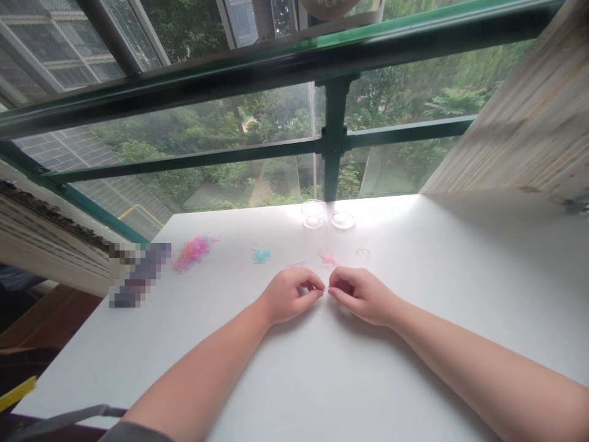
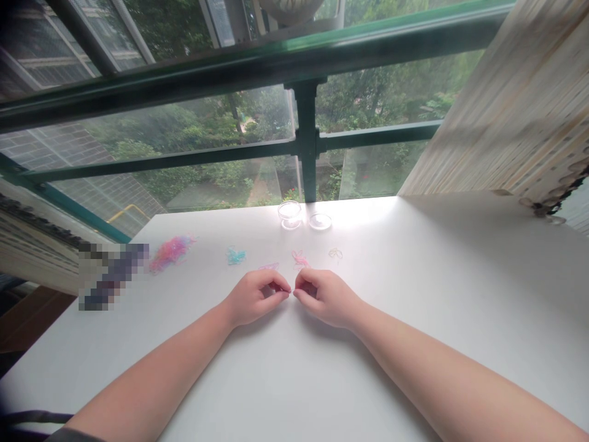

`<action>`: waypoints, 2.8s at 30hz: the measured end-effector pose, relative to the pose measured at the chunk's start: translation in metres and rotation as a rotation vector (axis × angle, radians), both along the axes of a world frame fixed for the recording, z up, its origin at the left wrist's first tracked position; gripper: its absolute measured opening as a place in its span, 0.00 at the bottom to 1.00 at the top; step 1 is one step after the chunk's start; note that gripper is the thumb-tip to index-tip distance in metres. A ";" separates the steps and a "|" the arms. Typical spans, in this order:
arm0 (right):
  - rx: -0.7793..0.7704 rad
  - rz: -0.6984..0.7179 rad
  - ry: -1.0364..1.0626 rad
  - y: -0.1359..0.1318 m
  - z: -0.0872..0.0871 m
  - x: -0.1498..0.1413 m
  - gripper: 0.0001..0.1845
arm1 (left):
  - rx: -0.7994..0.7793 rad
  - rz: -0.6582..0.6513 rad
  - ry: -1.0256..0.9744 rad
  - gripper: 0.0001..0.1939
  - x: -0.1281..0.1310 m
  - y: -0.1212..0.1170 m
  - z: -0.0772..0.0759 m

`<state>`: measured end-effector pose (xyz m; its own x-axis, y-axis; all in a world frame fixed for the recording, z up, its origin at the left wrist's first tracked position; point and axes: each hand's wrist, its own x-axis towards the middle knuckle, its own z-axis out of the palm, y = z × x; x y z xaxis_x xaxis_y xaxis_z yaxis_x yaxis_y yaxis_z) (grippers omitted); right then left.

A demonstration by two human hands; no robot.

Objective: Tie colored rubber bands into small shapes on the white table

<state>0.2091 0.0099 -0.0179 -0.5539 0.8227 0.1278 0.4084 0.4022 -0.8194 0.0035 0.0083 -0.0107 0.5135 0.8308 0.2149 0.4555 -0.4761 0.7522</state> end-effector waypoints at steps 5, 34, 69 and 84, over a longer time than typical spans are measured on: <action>0.000 -0.001 -0.005 0.001 0.000 -0.001 0.04 | -0.010 -0.002 0.003 0.04 0.000 0.000 0.000; 0.012 -0.001 -0.024 0.001 0.000 0.000 0.04 | -0.010 -0.007 0.017 0.04 0.001 0.000 0.003; 0.033 -0.006 -0.045 0.001 0.000 -0.001 0.04 | -0.019 -0.009 0.027 0.04 0.001 -0.001 0.002; 0.020 -0.007 -0.052 0.000 0.002 -0.001 0.03 | -0.031 -0.011 0.034 0.05 0.000 0.000 0.001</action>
